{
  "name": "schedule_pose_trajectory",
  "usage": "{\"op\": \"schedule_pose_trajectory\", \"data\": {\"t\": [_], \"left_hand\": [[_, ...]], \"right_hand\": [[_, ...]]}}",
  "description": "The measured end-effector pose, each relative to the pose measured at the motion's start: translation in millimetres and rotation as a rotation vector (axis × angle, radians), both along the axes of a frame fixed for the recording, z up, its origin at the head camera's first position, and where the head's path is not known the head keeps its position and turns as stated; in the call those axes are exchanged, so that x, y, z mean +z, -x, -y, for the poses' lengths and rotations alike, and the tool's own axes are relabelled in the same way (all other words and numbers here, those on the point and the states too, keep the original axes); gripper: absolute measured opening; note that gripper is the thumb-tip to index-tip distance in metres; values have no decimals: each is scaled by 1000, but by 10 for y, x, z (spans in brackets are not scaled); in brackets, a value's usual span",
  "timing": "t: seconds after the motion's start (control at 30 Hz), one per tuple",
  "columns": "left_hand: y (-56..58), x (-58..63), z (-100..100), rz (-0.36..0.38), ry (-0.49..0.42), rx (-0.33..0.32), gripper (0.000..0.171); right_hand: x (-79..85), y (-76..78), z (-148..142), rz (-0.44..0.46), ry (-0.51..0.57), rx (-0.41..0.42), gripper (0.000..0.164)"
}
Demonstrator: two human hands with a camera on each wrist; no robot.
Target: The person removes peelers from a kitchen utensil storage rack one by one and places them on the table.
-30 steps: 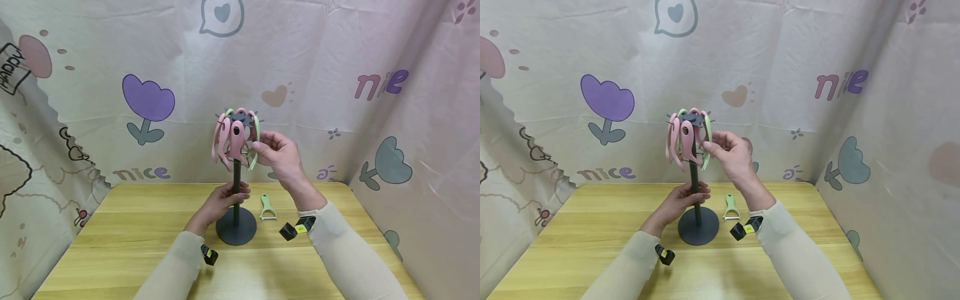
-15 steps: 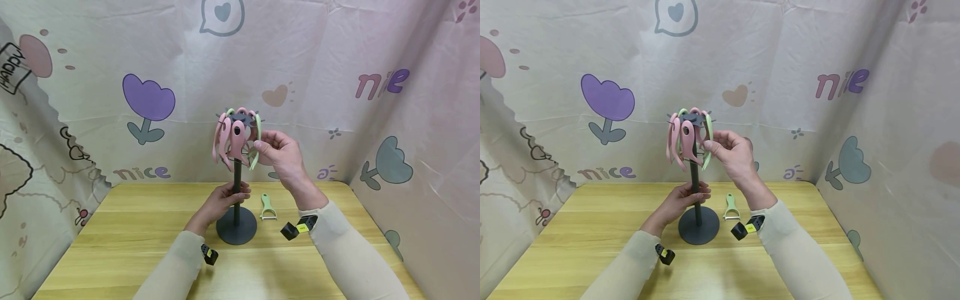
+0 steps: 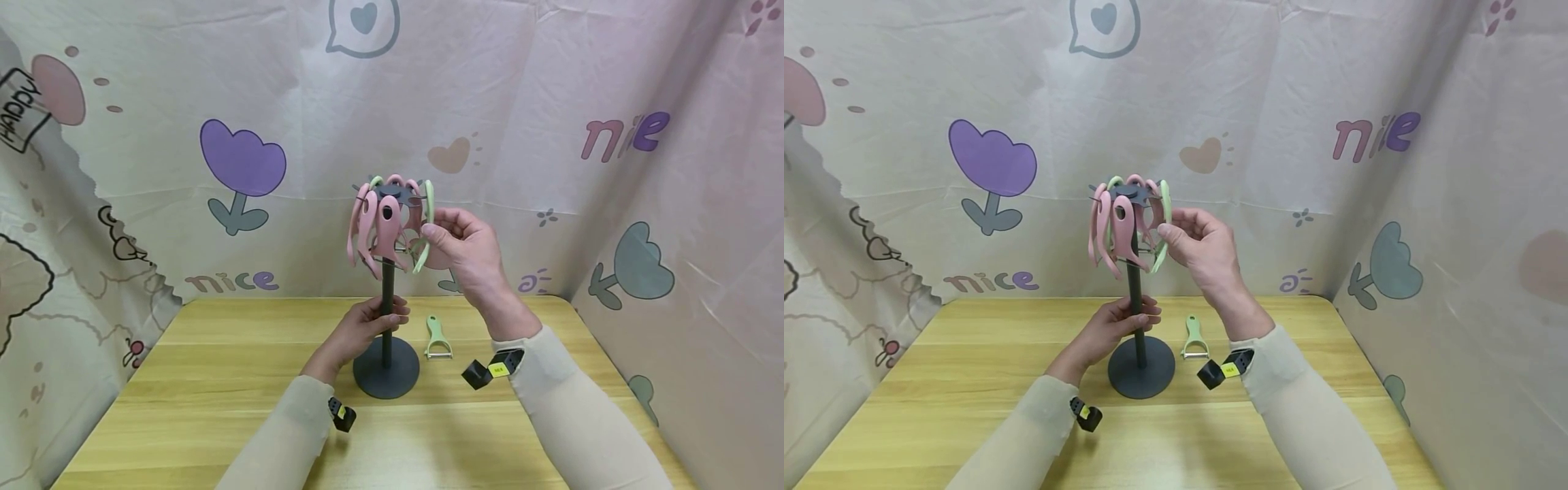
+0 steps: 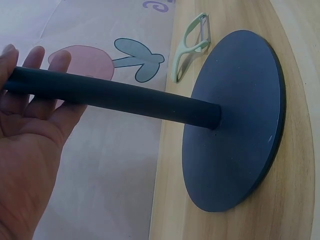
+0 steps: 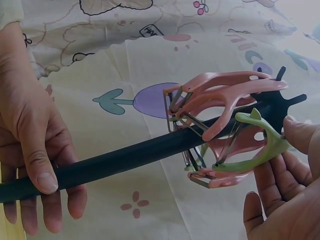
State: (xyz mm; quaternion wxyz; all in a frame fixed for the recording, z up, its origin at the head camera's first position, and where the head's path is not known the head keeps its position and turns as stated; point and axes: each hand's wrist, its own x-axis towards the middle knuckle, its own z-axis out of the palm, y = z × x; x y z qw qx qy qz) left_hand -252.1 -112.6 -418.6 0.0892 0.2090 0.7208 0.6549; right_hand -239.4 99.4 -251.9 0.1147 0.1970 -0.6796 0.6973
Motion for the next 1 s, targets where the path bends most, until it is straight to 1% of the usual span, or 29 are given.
{"op": "schedule_pose_trajectory", "data": {"t": [0.13,0.27,0.53,0.67,0.87,1.0], "left_hand": [[1,2,-1,-3,0,2,33],[-1,7,-1,-2,3,3,33],[-9,32,3,-1,9,2,32],[-1,38,6,-7,5,-8,32],[19,46,10,5,8,-14,34],[29,54,25,7,7,-29,36]], "right_hand": [[5,-2,-13,-2,18,5,33],[2,-9,-18,-4,27,1,28],[-12,-23,-18,0,21,-7,29],[-14,-26,-14,1,9,-15,29],[-10,-42,3,-5,13,-13,28],[-14,-46,15,-7,16,-14,28]]}}
